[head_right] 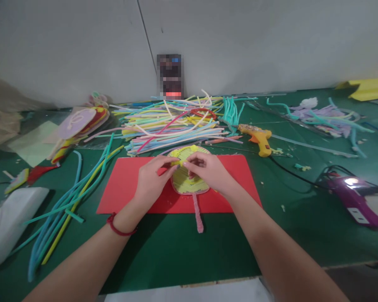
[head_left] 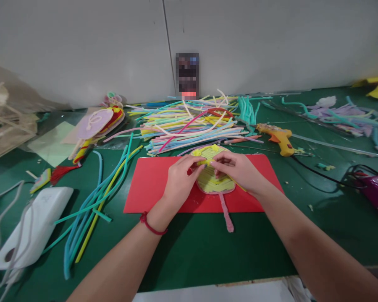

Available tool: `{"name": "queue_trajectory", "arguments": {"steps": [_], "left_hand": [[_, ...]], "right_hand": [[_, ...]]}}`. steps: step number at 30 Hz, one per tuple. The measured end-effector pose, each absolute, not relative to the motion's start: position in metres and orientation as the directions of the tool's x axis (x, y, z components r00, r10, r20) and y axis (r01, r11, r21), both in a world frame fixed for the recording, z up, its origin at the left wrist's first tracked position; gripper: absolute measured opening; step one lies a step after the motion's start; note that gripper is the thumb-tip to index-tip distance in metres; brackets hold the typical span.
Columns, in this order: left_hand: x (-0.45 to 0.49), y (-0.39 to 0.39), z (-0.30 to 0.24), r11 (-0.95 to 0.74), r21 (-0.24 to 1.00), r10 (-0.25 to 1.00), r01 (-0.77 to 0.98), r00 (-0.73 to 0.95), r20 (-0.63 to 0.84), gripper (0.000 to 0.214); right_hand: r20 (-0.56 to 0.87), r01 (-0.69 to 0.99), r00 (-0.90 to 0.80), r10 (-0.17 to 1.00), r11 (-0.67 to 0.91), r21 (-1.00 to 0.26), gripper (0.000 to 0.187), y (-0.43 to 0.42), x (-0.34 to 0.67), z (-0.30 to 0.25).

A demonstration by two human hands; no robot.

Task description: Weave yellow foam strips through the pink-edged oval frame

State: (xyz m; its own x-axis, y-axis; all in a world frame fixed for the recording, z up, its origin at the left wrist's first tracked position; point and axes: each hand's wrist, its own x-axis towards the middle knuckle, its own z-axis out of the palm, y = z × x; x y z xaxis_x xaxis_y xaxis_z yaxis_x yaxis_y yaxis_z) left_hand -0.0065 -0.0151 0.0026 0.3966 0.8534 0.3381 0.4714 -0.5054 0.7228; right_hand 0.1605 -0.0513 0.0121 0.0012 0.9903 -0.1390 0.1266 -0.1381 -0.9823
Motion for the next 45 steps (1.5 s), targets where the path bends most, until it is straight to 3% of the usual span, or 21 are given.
{"name": "queue_trajectory", "arguments": {"steps": [4, 11, 24, 29, 38, 45], "left_hand": [[-0.0060, -0.0155, 0.0046, -0.455, 0.771, 0.874, 0.446, 0.389, 0.291, 0.014], [-0.0032, -0.0145, 0.0070, -0.217, 0.941, 0.924, 0.258, 0.365, 0.113, 0.016], [-0.0007, -0.0103, 0.0021, 0.087, 0.996, 0.929, 0.035, 0.358, -0.094, 0.012], [-0.0009, -0.0099, 0.0000, 0.071, 0.996, 0.929, 0.053, 0.359, -0.086, 0.012], [-0.0041, -0.0104, 0.0044, -0.213, 0.922, 0.860, 0.323, 0.510, 0.020, 0.019], [-0.0055, -0.0107, 0.0073, -0.279, 0.889, 0.840, 0.363, 0.540, 0.043, 0.020]], "right_hand": [[-0.132, 0.130, 0.001, 0.991, -0.131, -0.983, 0.026, -0.0518, 0.1610, 0.0116], [-0.141, 0.133, 0.012, 0.990, -0.141, -0.981, 0.024, -0.0512, 0.1618, 0.0120], [-0.129, 0.112, 0.056, 0.990, -0.134, -0.985, 0.022, -0.0496, 0.1587, 0.0136], [-0.104, 0.098, 0.084, 0.991, -0.113, -0.989, 0.022, -0.0490, 0.1586, 0.0131], [-0.016, 0.282, 0.096, 0.995, -0.043, -0.958, 0.017, -0.0520, 0.1573, 0.0155], [0.113, 0.401, 0.101, 0.988, 0.064, -0.914, 0.012, -0.0546, 0.1536, 0.0152]]}}
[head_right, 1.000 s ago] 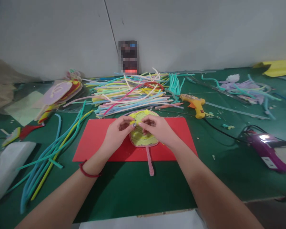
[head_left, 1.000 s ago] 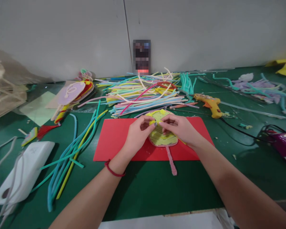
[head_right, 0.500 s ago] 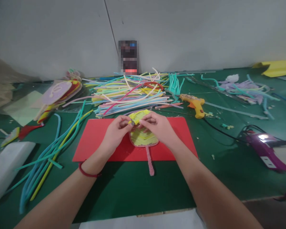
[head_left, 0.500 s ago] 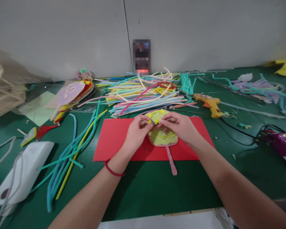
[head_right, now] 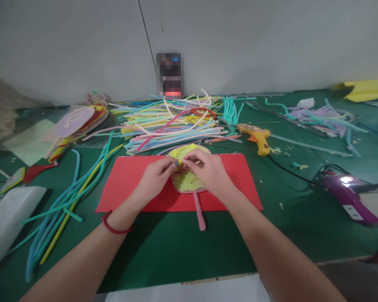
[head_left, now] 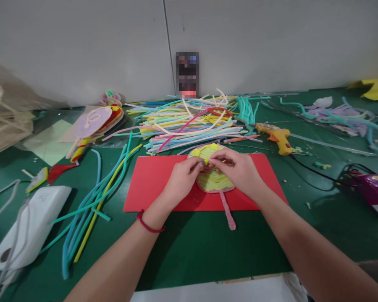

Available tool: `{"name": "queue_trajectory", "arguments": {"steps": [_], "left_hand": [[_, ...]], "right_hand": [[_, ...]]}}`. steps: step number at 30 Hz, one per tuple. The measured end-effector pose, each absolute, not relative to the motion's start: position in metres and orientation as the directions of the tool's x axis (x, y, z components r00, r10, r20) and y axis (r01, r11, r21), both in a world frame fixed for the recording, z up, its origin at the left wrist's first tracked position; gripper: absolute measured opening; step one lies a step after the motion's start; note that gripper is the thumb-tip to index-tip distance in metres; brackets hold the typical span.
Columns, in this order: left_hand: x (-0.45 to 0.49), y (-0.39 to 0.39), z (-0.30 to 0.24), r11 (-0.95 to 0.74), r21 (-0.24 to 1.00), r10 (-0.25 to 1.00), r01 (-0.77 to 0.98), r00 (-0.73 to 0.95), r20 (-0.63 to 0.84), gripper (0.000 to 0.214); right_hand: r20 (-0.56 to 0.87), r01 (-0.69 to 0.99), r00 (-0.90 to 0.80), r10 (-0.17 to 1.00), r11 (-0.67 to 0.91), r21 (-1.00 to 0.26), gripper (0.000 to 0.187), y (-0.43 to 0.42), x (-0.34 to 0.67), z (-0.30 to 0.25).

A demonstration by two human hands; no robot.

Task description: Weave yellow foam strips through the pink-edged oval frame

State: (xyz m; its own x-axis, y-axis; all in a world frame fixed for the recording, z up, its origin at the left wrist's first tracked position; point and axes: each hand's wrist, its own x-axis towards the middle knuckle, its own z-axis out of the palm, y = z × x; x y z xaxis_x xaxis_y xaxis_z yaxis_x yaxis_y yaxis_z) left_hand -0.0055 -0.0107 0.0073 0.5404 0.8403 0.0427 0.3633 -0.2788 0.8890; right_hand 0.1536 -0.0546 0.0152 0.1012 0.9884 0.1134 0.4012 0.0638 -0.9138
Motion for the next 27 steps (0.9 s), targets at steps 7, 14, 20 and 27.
{"name": "queue_trajectory", "arguments": {"steps": [7, 14, 20, 27], "left_hand": [[-0.0025, -0.0099, 0.0014, -0.060, 0.981, 0.839, 0.183, 0.542, -0.050, 0.021], [-0.0026, -0.0096, -0.0017, 0.022, 0.989, 0.842, 0.147, 0.531, -0.097, 0.021], [-0.0007, -0.0125, -0.0026, 0.059, 0.995, 0.871, 0.083, 0.483, -0.092, 0.020], [0.0012, -0.0170, 0.0012, -0.079, 0.977, 0.935, 0.196, 0.355, 0.005, 0.021]], "right_hand": [[0.265, 0.602, 0.085, 0.961, 0.162, -0.782, 0.010, -0.0552, 0.1527, 0.0150], [0.310, 0.622, 0.070, 0.948, 0.201, -0.756, 0.008, -0.0548, 0.1512, 0.0145], [0.381, 0.692, 0.037, 0.924, 0.252, -0.676, 0.011, -0.0569, 0.1497, 0.0107], [0.553, 0.731, -0.048, 0.832, 0.407, -0.548, 0.008, -0.0569, 0.1477, 0.0085]]}}
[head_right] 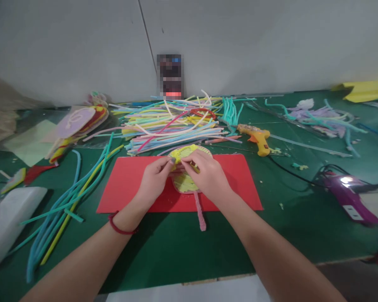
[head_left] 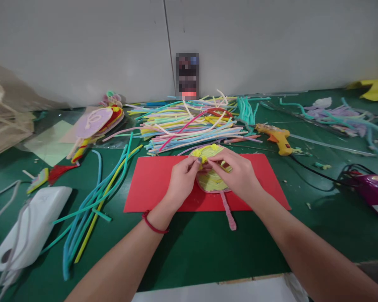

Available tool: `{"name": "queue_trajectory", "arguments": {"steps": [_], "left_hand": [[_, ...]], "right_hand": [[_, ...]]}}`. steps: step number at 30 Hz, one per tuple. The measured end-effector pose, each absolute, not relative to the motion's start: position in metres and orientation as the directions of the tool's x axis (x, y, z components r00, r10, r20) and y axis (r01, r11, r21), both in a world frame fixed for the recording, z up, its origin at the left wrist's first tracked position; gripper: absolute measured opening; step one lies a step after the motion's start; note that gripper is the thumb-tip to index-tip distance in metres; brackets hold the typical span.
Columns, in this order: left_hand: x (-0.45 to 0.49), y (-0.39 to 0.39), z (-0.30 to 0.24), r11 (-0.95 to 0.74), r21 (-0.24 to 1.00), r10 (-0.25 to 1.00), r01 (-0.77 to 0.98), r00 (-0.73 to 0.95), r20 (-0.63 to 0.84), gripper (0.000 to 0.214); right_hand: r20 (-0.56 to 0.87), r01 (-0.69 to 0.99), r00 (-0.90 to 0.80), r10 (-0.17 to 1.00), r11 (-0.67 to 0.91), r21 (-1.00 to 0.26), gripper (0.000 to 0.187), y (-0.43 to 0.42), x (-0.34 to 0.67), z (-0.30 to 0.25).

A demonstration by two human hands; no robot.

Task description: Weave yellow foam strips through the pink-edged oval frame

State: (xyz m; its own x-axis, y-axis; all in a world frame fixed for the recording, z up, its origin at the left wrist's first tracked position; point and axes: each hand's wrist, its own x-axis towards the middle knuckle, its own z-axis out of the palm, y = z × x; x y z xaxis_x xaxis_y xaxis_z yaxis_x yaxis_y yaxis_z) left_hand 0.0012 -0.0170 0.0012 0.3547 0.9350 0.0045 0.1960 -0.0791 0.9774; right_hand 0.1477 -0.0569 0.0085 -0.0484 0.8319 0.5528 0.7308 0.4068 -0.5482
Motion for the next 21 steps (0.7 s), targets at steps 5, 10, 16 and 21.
{"name": "queue_trajectory", "arguments": {"steps": [5, 10, 16, 21], "left_hand": [[0.0009, -0.0182, 0.0044, -0.143, 0.955, 0.937, 0.258, 0.347, 0.047, 0.021], [0.0005, -0.0182, 0.0047, -0.157, 0.947, 0.926, 0.280, 0.375, 0.043, 0.023], [0.0008, -0.0173, 0.0066, -0.160, 0.944, 0.910, 0.290, 0.413, 0.027, 0.019], [0.0004, -0.0188, 0.0054, -0.136, 0.957, 0.911, 0.257, 0.411, 0.019, 0.019]], "right_hand": [[0.594, 0.729, -0.045, 0.803, 0.433, -0.530, 0.009, -0.0568, 0.1457, 0.0071], [0.574, 0.746, -0.040, 0.818, 0.407, -0.528, 0.010, -0.0571, 0.1481, 0.0069], [0.567, 0.752, -0.042, 0.822, 0.400, -0.523, 0.010, -0.0568, 0.1510, 0.0079], [0.557, 0.743, -0.030, 0.830, 0.392, -0.543, 0.010, -0.0578, 0.1491, 0.0084]]}}
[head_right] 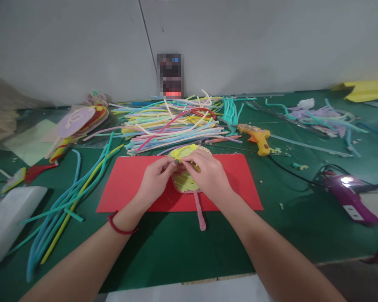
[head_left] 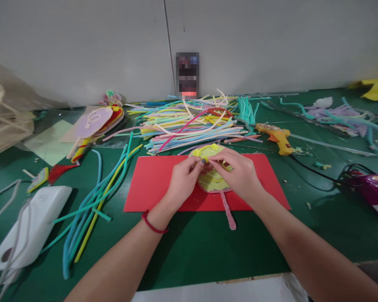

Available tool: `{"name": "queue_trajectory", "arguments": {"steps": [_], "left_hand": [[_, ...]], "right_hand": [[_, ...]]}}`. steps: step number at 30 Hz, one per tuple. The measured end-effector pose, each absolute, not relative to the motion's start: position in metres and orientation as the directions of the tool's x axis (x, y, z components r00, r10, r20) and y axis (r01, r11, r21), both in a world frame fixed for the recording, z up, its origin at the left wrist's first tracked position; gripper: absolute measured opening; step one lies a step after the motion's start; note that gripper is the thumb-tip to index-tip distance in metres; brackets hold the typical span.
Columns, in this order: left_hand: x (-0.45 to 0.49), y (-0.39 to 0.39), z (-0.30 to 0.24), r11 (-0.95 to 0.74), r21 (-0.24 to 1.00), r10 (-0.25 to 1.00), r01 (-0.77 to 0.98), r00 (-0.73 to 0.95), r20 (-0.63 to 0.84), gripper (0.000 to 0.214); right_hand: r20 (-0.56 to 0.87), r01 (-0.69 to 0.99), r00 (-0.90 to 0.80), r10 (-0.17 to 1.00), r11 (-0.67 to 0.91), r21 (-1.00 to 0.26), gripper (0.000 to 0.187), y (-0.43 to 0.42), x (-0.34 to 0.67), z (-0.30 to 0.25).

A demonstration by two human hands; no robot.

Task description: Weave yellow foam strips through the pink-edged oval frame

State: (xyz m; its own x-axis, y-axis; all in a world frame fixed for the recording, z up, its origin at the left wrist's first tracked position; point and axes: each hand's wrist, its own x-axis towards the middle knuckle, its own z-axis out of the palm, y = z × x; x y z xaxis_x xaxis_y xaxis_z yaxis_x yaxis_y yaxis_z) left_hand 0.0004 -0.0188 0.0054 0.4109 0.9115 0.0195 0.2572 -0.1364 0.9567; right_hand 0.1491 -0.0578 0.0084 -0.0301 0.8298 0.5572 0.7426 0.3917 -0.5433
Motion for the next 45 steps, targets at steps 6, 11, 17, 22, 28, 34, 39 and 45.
{"name": "queue_trajectory", "arguments": {"steps": [6, 11, 17, 22, 28, 34, 39, 45], "left_hand": [[0.000, -0.019, 0.005, -0.072, 0.991, 0.926, 0.117, 0.376, 0.023, 0.017], [0.000, -0.016, 0.006, -0.032, 0.998, 0.935, 0.045, 0.353, 0.014, 0.016], [0.001, -0.015, 0.006, -0.016, 0.998, 0.895, 0.060, 0.446, -0.012, 0.012], [-0.004, -0.012, 0.005, -0.179, 0.965, 0.880, 0.193, 0.469, 0.070, 0.019], [-0.009, -0.006, 0.008, -0.348, 0.881, 0.865, 0.322, 0.472, 0.170, 0.021], [-0.007, -0.008, 0.011, -0.109, 0.954, 0.924, 0.281, 0.382, -0.007, 0.019], [-0.006, -0.009, 0.010, -0.033, 0.980, 0.922, 0.195, 0.384, -0.046, 0.017], [-0.005, -0.009, 0.009, -0.040, 0.990, 0.906, 0.136, 0.424, -0.022, 0.017]], "right_hand": [[0.399, 0.672, 0.061, 0.915, 0.258, -0.694, 0.011, -0.057, 0.150, 0.013], [0.347, 0.688, 0.148, 0.926, 0.155, -0.708, 0.010, -0.058, 0.152, 0.015], [0.514, 0.772, 0.116, 0.850, 0.248, -0.585, 0.012, -0.059, 0.155, 0.014], [0.577, 0.811, 0.077, 0.813, 0.285, -0.511, 0.016, -0.059, 0.157, 0.014], [0.608, 0.817, 0.047, 0.792, 0.319, -0.480, 0.018, -0.061, 0.155, 0.019], [0.601, 0.716, 0.310, 0.737, 0.235, -0.657, 0.051, -0.058, 0.157, 0.020], [0.237, 0.342, 0.351, 0.906, 0.112, -0.933, 0.031, -0.050, 0.158, 0.008], [0.110, 0.222, 0.178, 0.978, 0.069, -0.973, 0.018, -0.048, 0.151, 0.005]]}}
